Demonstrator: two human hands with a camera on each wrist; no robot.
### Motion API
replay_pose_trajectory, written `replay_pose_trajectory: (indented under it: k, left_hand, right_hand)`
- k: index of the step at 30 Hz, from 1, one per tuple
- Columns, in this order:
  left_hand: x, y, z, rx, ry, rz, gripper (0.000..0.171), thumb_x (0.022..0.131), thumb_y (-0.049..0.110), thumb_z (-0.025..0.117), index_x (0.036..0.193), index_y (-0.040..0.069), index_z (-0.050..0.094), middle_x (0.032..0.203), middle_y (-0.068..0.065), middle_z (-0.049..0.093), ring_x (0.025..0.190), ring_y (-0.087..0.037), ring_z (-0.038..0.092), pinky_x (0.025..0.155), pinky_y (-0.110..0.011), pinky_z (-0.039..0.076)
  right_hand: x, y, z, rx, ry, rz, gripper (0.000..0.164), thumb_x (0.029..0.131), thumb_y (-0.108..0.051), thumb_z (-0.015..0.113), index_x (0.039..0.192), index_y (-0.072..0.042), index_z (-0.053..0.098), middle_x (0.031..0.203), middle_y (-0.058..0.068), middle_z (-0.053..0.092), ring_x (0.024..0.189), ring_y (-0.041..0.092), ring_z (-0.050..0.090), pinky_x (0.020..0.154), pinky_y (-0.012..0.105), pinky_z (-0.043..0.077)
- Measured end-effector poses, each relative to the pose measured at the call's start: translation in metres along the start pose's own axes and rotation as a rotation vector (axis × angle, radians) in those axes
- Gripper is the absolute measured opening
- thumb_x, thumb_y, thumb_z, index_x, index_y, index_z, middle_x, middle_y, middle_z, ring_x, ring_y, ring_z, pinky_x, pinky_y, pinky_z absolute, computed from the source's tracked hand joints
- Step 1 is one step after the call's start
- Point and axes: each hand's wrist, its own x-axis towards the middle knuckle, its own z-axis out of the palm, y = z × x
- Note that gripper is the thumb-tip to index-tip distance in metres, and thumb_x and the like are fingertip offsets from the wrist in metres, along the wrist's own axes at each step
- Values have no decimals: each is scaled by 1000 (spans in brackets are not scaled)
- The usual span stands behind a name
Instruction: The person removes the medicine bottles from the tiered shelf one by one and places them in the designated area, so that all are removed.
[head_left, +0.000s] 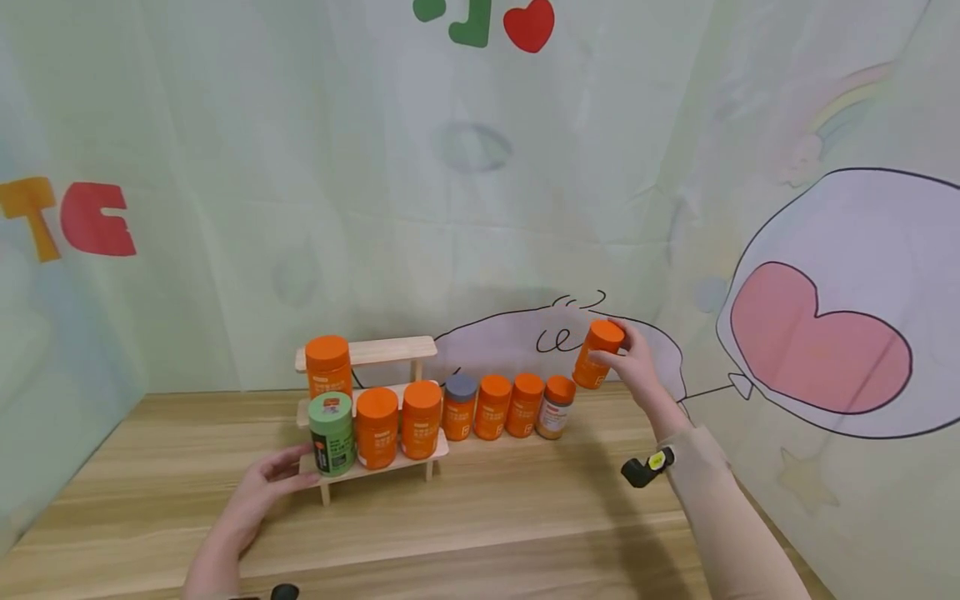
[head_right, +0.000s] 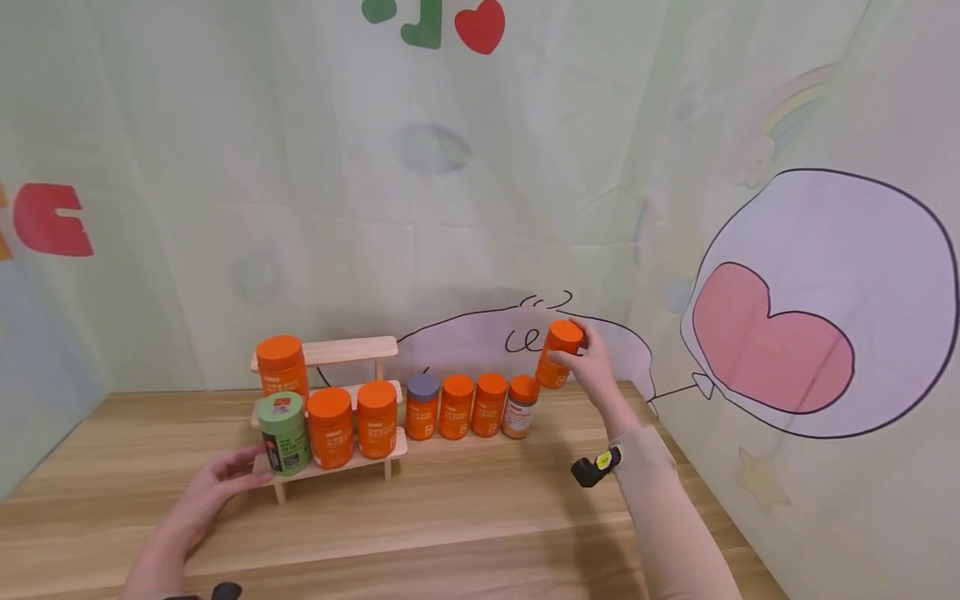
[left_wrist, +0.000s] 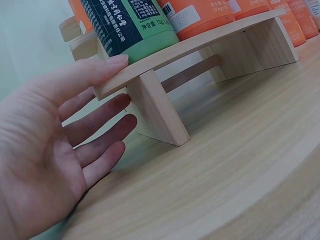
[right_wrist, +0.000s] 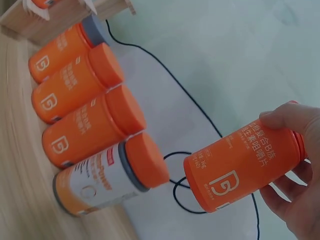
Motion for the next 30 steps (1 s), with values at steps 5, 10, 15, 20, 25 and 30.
replay_pose_trajectory:
  k: [5, 10, 15, 20, 25, 30]
  left_hand:
    - [0, 0, -2, -16, -1, 2, 73, 90, 22, 70, 145, -9, 34, 153, -33, 27, 139, -48, 29, 114, -62, 22]
    - [1, 0, -2, -20, -4, -2, 73, 90, 22, 70, 145, -9, 34, 154, -32, 27, 140, -47, 28, 115, -60, 22]
    - [1, 0, -2, -14, -2, 0, 73, 90, 23, 70, 145, -9, 34, 154, -31, 28, 139, -47, 30, 114, -60, 23]
    - [-1, 0, -1, -16, -3, 4, 74, 89, 22, 70, 145, -9, 34, 153, -31, 29, 139, -47, 30, 114, -60, 23]
    - [0, 0, 0, -13, 0, 1, 74, 90, 23, 70, 146, -9, 33, 153, -32, 29, 139, -47, 30, 114, -60, 24]
    - [-1, 1, 1, -10, 4, 0, 74, 90, 23, 70, 146, -9, 34, 153, -31, 29, 139, -47, 31, 114, -59, 24]
  right_hand:
    - [-4, 15, -4, -7, -1, 41, 74, 89, -6, 65, 152, 0, 27, 143, 26, 43, 128, 37, 42, 110, 52, 34]
    - [-10, 27, -4, -7, -11, 77, 74, 89, -5, 65, 151, 3, 26, 144, 29, 43, 131, 40, 42, 113, 55, 33]
    - [-10, 48, 3, -21, 9, 104, 72, 87, -4, 67, 149, 2, 32, 142, 28, 46, 129, 39, 45, 111, 54, 35]
    - [-13, 58, 11, -22, 1, 128, 73, 86, -4, 67, 149, 2, 31, 143, 28, 44, 132, 40, 42, 113, 54, 33]
    - [-17, 67, 17, -7, -27, 138, 73, 87, -3, 66, 149, 4, 30, 146, 28, 41, 134, 40, 39, 115, 54, 30]
    - [-21, 76, 23, -8, -43, 149, 72, 87, -2, 66, 149, 5, 30, 147, 29, 39, 136, 41, 38, 115, 55, 29]
